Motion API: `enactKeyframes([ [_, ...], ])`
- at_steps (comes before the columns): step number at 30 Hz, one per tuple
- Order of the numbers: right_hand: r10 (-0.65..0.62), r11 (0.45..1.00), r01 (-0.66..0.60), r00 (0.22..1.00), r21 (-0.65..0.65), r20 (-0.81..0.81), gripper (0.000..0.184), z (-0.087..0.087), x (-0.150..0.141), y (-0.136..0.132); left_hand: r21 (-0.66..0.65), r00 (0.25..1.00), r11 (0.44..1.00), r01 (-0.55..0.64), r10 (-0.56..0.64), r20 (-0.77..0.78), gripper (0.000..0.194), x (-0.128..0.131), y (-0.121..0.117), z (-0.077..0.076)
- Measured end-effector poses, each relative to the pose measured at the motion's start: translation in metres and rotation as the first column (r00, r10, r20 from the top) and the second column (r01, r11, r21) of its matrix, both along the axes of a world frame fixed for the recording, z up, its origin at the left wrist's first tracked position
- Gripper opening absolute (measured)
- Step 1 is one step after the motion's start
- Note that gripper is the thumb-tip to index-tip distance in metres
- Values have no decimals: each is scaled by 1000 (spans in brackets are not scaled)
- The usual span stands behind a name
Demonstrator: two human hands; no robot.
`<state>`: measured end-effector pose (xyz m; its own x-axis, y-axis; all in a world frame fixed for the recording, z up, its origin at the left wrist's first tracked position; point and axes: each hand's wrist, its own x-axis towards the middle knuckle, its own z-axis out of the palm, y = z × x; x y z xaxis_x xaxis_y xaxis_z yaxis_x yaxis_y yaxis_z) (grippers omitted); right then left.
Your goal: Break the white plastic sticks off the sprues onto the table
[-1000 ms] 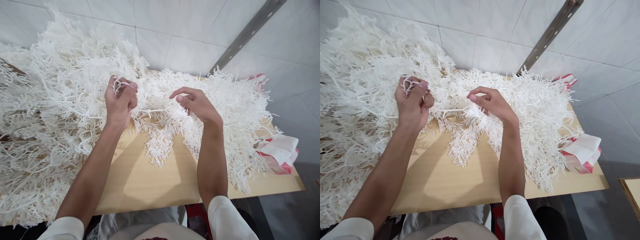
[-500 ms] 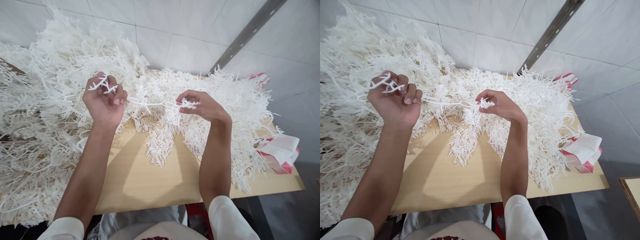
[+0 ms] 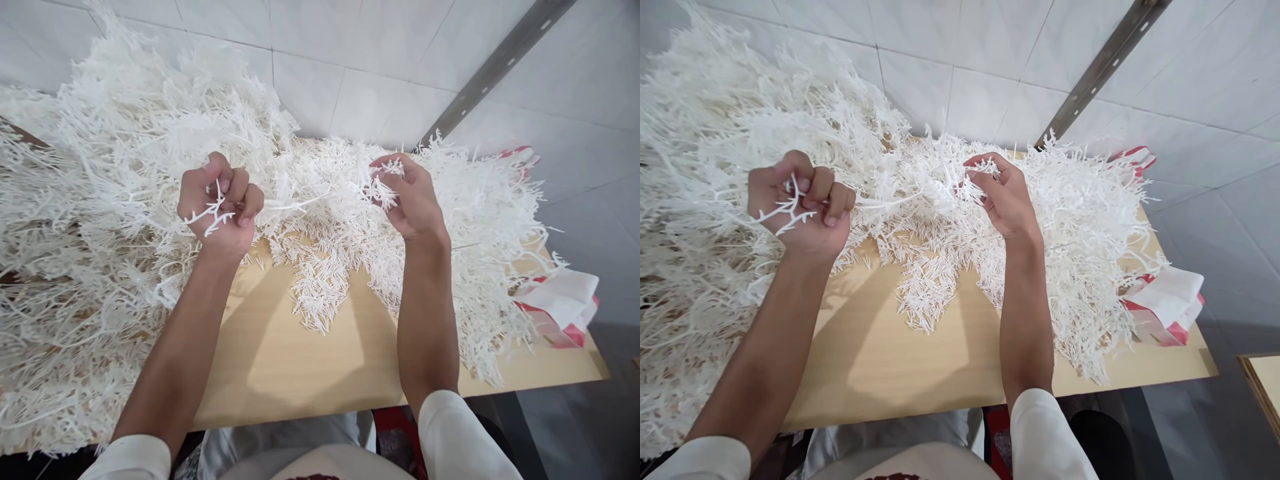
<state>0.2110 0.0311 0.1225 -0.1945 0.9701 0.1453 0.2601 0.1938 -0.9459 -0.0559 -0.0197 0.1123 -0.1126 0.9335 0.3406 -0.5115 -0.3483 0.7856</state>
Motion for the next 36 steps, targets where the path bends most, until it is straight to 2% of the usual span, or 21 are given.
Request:
enactKeyframes([
  [5,60,998,-60,998,-34,17,35,-1,2,-4,-60,998,997,39,-42,-40,21,1,-6,5],
  [7,115,993,-115,993,-13,14,29,0,4,-6,-56,991,993,100,-104,-85,21,-1,-8,8],
  [10,218,976,-216,976,39,-28,25,1,6,-8,32,950,963,266,-257,-178,30,-7,-11,13],
  [12,292,956,-289,955,55,-50,27,2,8,-9,71,915,933,354,-329,-235,43,-11,-13,16],
  [14,371,928,-367,926,63,-74,29,2,10,-9,45,909,937,345,-322,-266,55,-15,-14,18],
  [16,439,898,-433,893,76,-101,28,0,12,-7,-1,918,955,298,-287,-273,58,-18,-16,18],
  [18,481,876,-476,870,74,-111,24,-2,14,-6,-39,909,950,309,-307,-280,50,-19,-18,17],
  [23,536,844,-528,838,91,-108,26,-4,17,-3,-83,822,880,468,-468,-323,34,-15,-25,24],
  [26,516,856,-510,850,85,-101,26,-1,17,-5,-30,849,909,415,-399,-347,31,-9,-27,25],
  [29,472,882,-469,877,54,-91,23,3,14,-9,-4,858,949,315,-287,-426,17,0,-26,18],
  [34,304,952,-305,950,-11,-66,33,6,9,-13,-47,798,962,270,-251,-548,25,13,-19,6],
  [36,261,965,-262,962,-10,-87,37,6,6,-13,-23,730,989,147,-124,-672,30,18,-16,2],
])
